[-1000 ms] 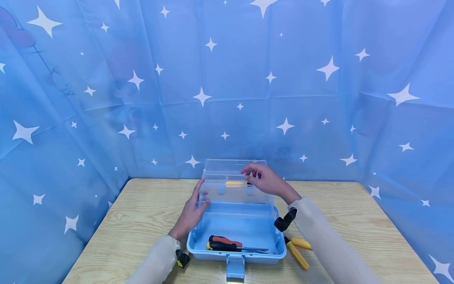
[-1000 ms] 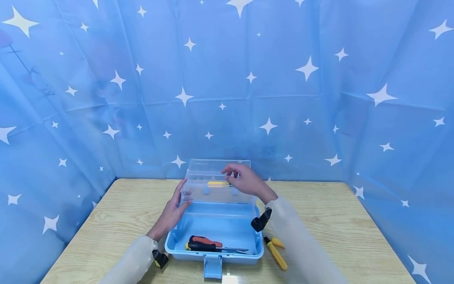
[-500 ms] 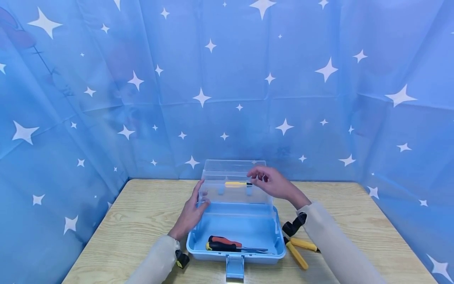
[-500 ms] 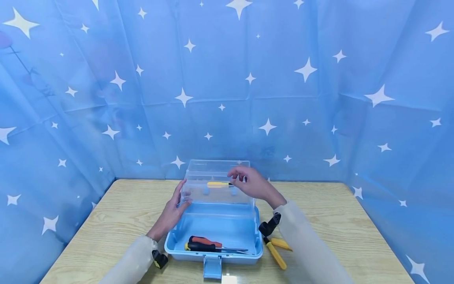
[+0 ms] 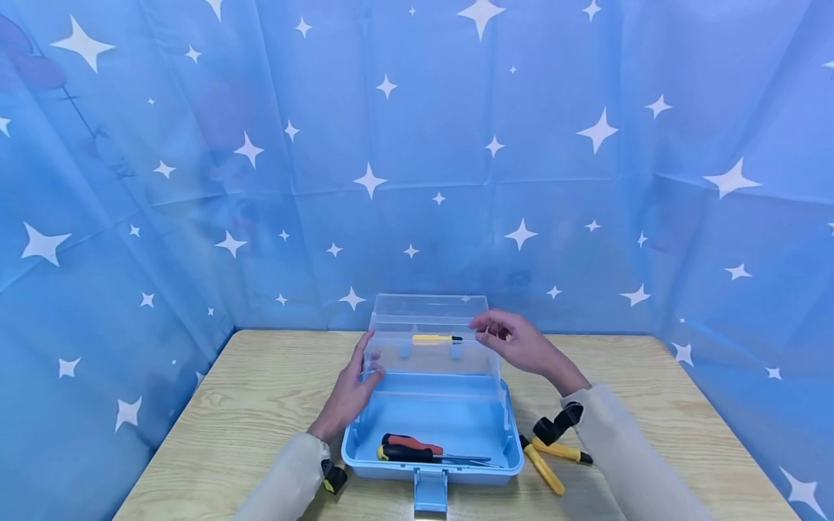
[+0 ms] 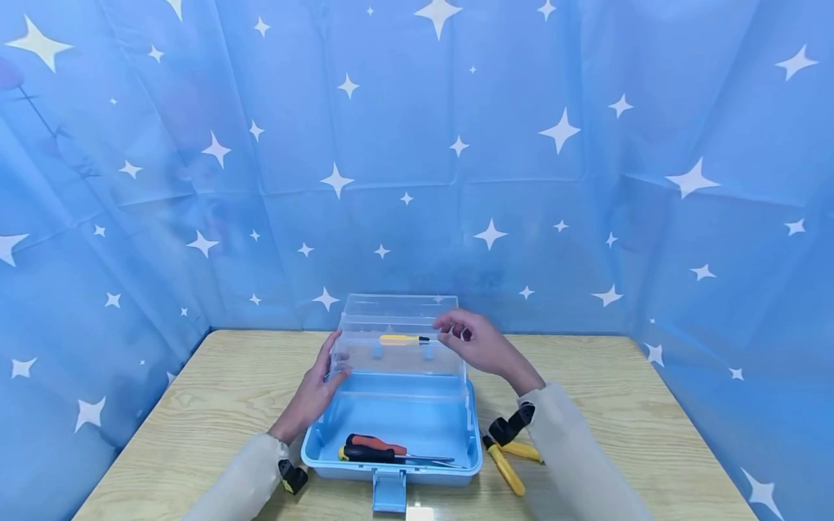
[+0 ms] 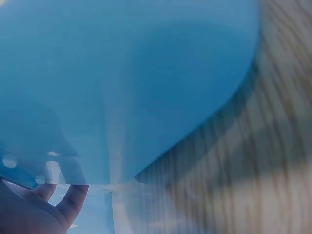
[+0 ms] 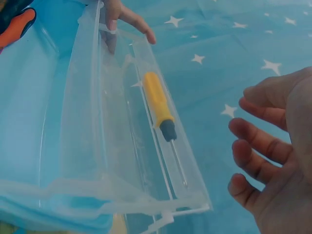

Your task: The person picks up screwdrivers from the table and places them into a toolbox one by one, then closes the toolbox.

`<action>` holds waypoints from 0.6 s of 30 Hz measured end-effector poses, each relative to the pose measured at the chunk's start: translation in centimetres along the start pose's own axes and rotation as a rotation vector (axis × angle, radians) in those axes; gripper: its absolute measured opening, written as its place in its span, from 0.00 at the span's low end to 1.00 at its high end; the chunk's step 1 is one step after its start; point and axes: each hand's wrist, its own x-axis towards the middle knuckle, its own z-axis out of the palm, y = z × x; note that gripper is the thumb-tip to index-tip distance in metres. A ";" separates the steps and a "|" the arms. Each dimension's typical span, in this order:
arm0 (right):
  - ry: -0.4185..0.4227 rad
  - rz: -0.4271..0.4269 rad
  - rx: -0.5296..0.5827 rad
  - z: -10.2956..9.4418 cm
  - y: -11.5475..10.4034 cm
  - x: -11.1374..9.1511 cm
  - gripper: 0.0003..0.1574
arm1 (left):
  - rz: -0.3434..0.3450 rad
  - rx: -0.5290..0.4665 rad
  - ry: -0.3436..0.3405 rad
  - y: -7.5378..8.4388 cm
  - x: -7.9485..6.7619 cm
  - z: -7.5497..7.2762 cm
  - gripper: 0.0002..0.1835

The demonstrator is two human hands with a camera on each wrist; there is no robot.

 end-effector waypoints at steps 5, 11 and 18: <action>0.007 0.024 -0.005 -0.3 0.3 -0.8 0.12 | -0.003 -0.002 -0.002 0.2 -0.1 0.0 0.36; 0.005 0.028 -0.028 -0.6 0.8 -1.5 0.12 | 0.003 -0.006 -0.005 0.1 -0.1 -0.1 0.36; 0.006 0.030 -0.044 -0.8 1.1 -2.4 0.12 | 0.005 -0.005 -0.009 0.2 -0.1 0.0 0.36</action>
